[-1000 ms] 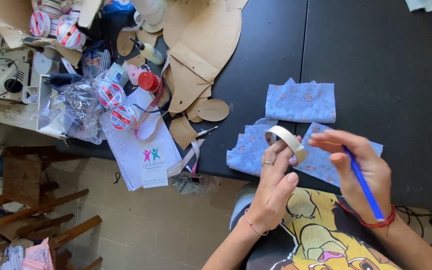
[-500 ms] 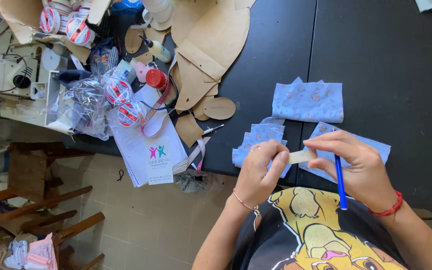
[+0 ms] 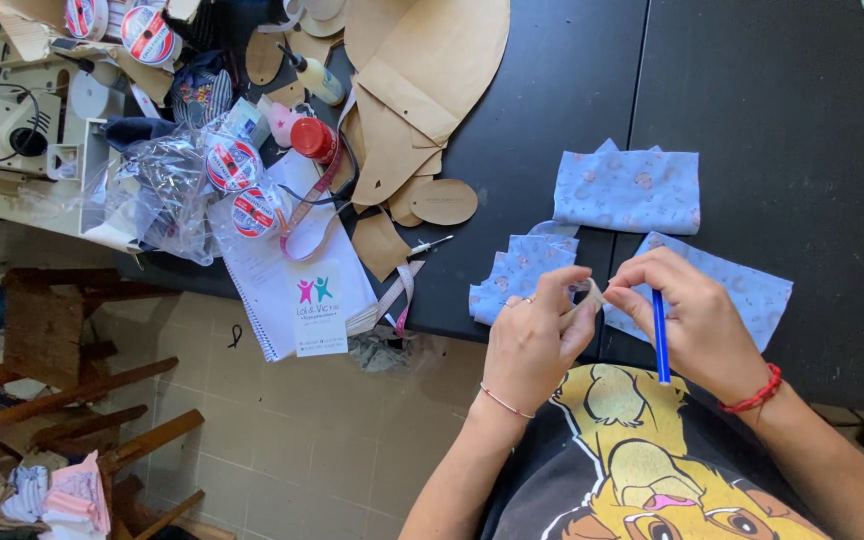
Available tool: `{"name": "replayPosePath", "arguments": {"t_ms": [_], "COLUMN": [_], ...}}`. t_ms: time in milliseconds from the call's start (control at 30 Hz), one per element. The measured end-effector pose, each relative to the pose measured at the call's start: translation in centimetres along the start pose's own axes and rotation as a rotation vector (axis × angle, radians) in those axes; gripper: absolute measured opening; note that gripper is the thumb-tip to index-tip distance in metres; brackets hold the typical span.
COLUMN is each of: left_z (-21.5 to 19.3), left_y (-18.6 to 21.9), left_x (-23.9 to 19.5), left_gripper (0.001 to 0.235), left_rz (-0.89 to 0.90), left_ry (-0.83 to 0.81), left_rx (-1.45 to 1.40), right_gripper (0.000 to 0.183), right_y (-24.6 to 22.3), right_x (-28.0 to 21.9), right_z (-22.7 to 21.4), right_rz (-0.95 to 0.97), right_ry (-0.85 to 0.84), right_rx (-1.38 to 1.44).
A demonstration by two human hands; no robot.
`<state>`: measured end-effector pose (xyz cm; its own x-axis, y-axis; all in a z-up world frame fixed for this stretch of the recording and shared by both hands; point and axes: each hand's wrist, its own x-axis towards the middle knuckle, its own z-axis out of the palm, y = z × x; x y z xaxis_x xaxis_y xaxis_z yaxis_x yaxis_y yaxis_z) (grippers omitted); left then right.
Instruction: Preparing fabric pieces and cutting elastic strips for mask production
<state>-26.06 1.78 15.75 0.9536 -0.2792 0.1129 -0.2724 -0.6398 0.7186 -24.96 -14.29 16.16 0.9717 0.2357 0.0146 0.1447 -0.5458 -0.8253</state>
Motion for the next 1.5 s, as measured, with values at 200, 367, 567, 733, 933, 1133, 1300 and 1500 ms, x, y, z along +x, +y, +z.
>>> {"name": "replayPosePath", "arguments": {"t_ms": [200, 367, 567, 733, 933, 1133, 1300, 1500], "left_z": [0.1, -0.2, -1.2, -6.6, -8.1, -6.6, -6.5, -6.3], "left_y": [0.0, -0.6, -2.3, -6.7, -6.2, -6.4, -6.0, -5.0], "left_x": [-0.1, -0.5, -1.1, -2.3, -4.2, -5.4, -5.2, -4.4], "left_gripper": [0.003, 0.007, 0.015, 0.022, 0.031, 0.031, 0.035, 0.037], "left_rz": [-0.047, -0.163, -0.376, -0.836, -0.612, -0.636, -0.605, -0.555], "left_ry": [0.023, 0.051, 0.08, 0.304, 0.46, 0.448, 0.339, 0.289], "left_rx": [0.073, 0.09, 0.124, -0.039, -0.197, -0.315, -0.424, -0.471], "right_gripper": [0.012, 0.01, 0.009, 0.013, 0.013, 0.013, 0.033, 0.029], "right_y": [-0.2, -0.5, -2.9, -1.8, 4.7, 6.5, 9.2, 9.3], "right_x": [0.1, 0.4, 0.9, 2.0, 5.9, 6.7, 7.7, 7.7], "right_z": [0.4, 1.5, 2.8, 2.9, 9.2, 13.3, 14.4, 13.8], "right_rz": [0.115, 0.072, -0.06, -0.167, -0.204, -0.14, -0.134, -0.093], "right_ry": [-0.085, -0.071, -0.017, 0.017, -0.325, -0.434, -0.291, -0.33], "right_rx": [0.056, 0.056, 0.088, 0.088, -0.414, -0.831, -0.918, -0.861]}}
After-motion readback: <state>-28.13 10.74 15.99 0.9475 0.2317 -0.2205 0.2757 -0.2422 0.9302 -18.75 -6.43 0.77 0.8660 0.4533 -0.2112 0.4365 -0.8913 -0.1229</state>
